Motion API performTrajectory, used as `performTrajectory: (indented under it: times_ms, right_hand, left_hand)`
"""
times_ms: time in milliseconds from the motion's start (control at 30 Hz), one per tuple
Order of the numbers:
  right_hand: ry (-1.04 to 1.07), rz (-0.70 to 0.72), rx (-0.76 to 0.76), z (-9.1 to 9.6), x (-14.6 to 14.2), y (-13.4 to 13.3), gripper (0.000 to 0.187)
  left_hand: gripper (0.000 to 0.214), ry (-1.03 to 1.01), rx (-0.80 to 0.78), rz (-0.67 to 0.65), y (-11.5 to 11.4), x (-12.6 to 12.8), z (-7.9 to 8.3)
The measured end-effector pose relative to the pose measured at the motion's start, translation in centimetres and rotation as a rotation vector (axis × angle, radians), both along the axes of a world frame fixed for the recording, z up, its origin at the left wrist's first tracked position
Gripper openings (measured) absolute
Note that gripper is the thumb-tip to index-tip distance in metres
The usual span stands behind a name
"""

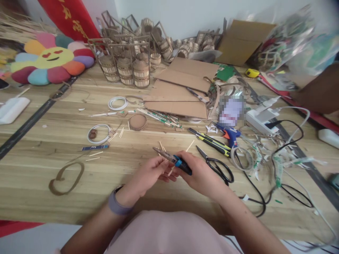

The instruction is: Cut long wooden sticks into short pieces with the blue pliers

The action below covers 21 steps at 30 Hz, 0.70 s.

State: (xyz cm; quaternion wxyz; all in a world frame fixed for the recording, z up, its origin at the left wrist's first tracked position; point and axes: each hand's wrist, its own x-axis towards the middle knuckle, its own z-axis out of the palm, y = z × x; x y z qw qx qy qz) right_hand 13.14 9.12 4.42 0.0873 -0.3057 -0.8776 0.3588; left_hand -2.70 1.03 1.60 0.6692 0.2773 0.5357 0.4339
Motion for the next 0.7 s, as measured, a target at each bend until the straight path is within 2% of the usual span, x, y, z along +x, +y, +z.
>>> performTrajectory:
  times_ms: [133,300,467,600,700]
  right_hand:
    - [0.026,-0.018,0.101,-1.5,-0.2,-0.2,0.027]
    - [0.054,0.010,-0.008,-1.9,0.1,0.0,0.045]
    - [0.068,0.080,-0.108,-1.5,0.1,0.4,0.044]
    - [0.111,0.110,-0.119,-1.7,0.1,0.5,0.042]
    - [0.169,0.081,-0.063,-1.8,0.0,0.2,0.046]
  left_hand:
    - [0.044,-0.030,-0.032,-0.019,0.1,0.6,-0.3]
    - [0.038,-0.127,-0.069,-0.076,-0.1,0.5,-0.6]
    - [0.034,-0.224,-0.136,-0.146,-0.2,0.1,-0.5]
    - [0.035,-0.206,-0.127,-0.113,-0.3,0.2,-0.9]
    - [0.034,-0.180,-0.089,-0.010,-0.2,0.5,-1.1]
